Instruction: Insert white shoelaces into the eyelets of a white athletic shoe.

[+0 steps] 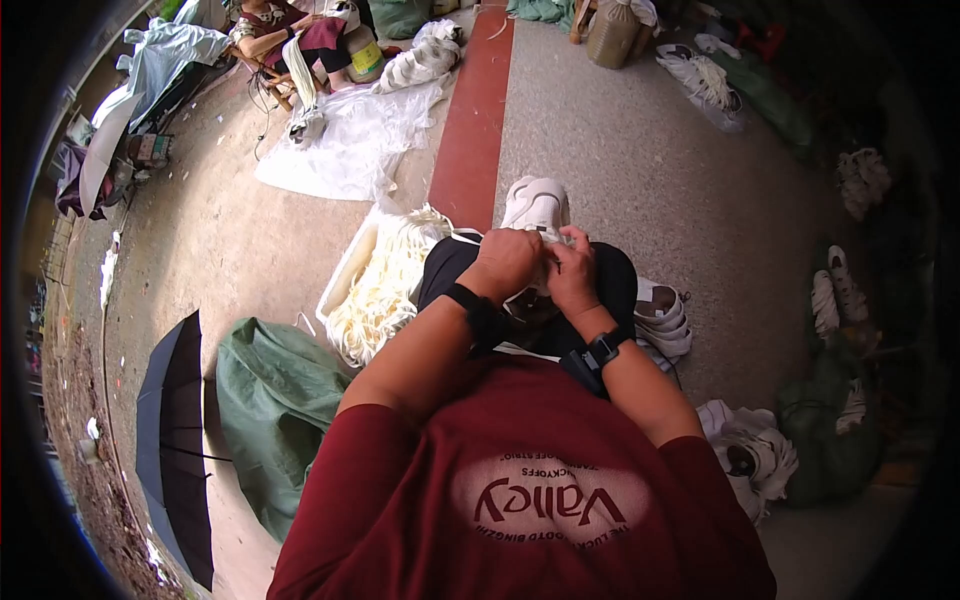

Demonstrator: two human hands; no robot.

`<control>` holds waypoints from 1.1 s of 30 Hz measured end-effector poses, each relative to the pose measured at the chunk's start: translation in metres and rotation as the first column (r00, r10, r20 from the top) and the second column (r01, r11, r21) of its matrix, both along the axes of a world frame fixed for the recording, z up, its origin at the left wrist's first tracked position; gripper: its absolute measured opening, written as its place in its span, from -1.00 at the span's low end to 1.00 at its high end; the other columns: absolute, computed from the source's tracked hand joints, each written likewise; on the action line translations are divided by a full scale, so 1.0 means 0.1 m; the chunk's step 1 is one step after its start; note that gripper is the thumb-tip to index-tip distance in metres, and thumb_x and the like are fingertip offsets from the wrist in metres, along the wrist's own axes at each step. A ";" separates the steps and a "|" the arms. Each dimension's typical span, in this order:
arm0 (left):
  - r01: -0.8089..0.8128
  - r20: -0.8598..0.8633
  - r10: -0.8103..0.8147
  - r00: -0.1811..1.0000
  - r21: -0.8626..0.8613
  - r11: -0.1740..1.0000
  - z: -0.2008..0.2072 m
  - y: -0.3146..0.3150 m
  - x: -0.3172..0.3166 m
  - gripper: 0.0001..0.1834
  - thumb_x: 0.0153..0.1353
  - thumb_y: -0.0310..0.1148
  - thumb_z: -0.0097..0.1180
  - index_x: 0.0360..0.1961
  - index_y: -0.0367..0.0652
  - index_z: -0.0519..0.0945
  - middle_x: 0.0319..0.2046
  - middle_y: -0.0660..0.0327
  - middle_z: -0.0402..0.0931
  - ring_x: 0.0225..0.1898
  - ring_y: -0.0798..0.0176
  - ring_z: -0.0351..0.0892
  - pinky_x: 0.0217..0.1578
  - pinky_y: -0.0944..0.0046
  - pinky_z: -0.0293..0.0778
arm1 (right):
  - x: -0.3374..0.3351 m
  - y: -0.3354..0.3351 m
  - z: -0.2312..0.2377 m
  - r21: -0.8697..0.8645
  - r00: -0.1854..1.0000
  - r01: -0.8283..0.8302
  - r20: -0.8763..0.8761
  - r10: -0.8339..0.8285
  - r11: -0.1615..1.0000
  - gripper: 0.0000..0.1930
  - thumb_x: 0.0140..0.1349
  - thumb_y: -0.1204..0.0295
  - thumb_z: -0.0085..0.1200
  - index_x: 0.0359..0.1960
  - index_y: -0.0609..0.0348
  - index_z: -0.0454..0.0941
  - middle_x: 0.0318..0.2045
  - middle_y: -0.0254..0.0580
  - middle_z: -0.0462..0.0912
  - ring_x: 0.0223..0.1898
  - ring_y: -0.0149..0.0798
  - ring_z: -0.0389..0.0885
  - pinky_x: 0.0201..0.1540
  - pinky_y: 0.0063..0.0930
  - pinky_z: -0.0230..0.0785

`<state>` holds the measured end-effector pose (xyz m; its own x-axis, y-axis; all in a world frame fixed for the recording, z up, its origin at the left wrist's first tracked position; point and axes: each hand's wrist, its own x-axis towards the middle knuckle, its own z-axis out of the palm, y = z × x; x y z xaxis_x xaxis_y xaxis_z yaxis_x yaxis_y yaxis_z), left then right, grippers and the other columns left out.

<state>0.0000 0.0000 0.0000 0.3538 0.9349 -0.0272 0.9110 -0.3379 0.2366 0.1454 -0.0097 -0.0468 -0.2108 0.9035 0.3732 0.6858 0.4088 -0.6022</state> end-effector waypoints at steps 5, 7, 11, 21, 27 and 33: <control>0.118 0.068 -0.120 0.990 0.033 0.992 0.03 0.17 -0.04 -0.78 0.00 -0.31 0.02 -0.43 -0.27 0.53 -0.51 -0.02 0.56 -0.43 -0.04 0.60 -0.42 0.09 0.50 | 0.03 0.07 -0.03 0.127 1.000 0.007 0.027 -0.010 0.992 -0.85 -0.11 0.52 0.15 -0.42 0.14 0.56 -0.13 -0.02 0.43 -0.13 0.05 0.43 -0.05 -0.17 0.27; 0.145 0.102 -0.141 0.985 -0.028 0.989 0.05 0.21 -0.11 -0.78 0.00 -0.32 0.01 -0.43 -0.27 0.53 -0.51 -0.01 0.56 -0.43 -0.05 0.59 -0.42 0.07 0.50 | 0.02 0.07 -0.02 0.073 1.000 -0.001 -0.018 0.003 0.997 -0.85 -0.10 0.52 0.16 -0.41 0.15 0.56 -0.13 -0.02 0.43 -0.12 0.06 0.42 -0.04 -0.17 0.27; 0.214 0.261 -0.195 0.945 -0.044 0.976 -0.11 0.29 -0.26 -0.83 -0.02 -0.37 0.07 -0.44 -0.26 0.51 -0.53 0.01 0.54 -0.44 0.01 0.57 -0.41 0.13 0.46 | 0.09 0.09 0.01 -0.041 0.988 -0.084 -0.133 0.078 0.996 -0.81 -0.12 0.52 0.18 -0.39 0.14 0.55 -0.08 0.00 0.40 -0.05 0.08 0.39 0.01 -0.19 0.26; 0.264 0.915 0.386 0.120 -0.404 0.876 -0.19 0.06 -0.63 -0.88 0.11 -0.49 0.08 -0.46 -0.17 0.37 -0.41 0.24 0.51 -0.49 0.44 0.46 -0.53 0.46 0.36 | 0.06 -0.04 0.29 0.170 0.967 -0.246 0.113 0.229 0.954 -0.70 -0.20 0.54 0.22 -0.32 0.08 0.55 -0.03 0.02 0.35 -0.03 0.05 0.37 0.02 -0.20 0.25; 0.323 0.837 0.532 -0.132 -0.471 0.821 -0.02 -0.01 -0.27 -0.90 0.25 -0.39 -0.04 -0.37 -0.09 0.32 -0.47 0.25 0.49 -0.64 0.46 0.36 -0.61 0.50 0.27 | -0.10 -0.04 0.26 0.037 0.801 -0.286 -0.539 0.260 0.957 -0.94 0.11 0.48 0.07 -0.46 0.19 0.54 -0.49 -0.11 0.53 -0.47 -0.28 0.52 -0.39 -0.55 0.33; 0.020 0.796 0.481 -0.368 -0.510 0.860 -0.26 -0.08 -1.20 -0.86 0.27 -0.40 -0.11 -0.47 -0.02 0.31 -0.68 0.38 0.24 -0.72 0.51 0.12 -0.70 0.53 0.05 | 1.13 0.06 0.47 -0.276 0.601 -0.004 -0.769 -0.219 0.961 -0.75 0.24 0.37 0.01 -0.56 0.23 0.49 -0.74 -0.50 0.29 -0.70 -0.60 0.17 -0.64 -0.68 -0.02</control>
<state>-0.1205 -0.0083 -0.0257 -0.0860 0.9787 -0.1865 -0.5619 0.1070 0.8202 0.2584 -0.0034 -0.0002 0.1681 0.9775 0.1278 -0.0703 0.1412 -0.9875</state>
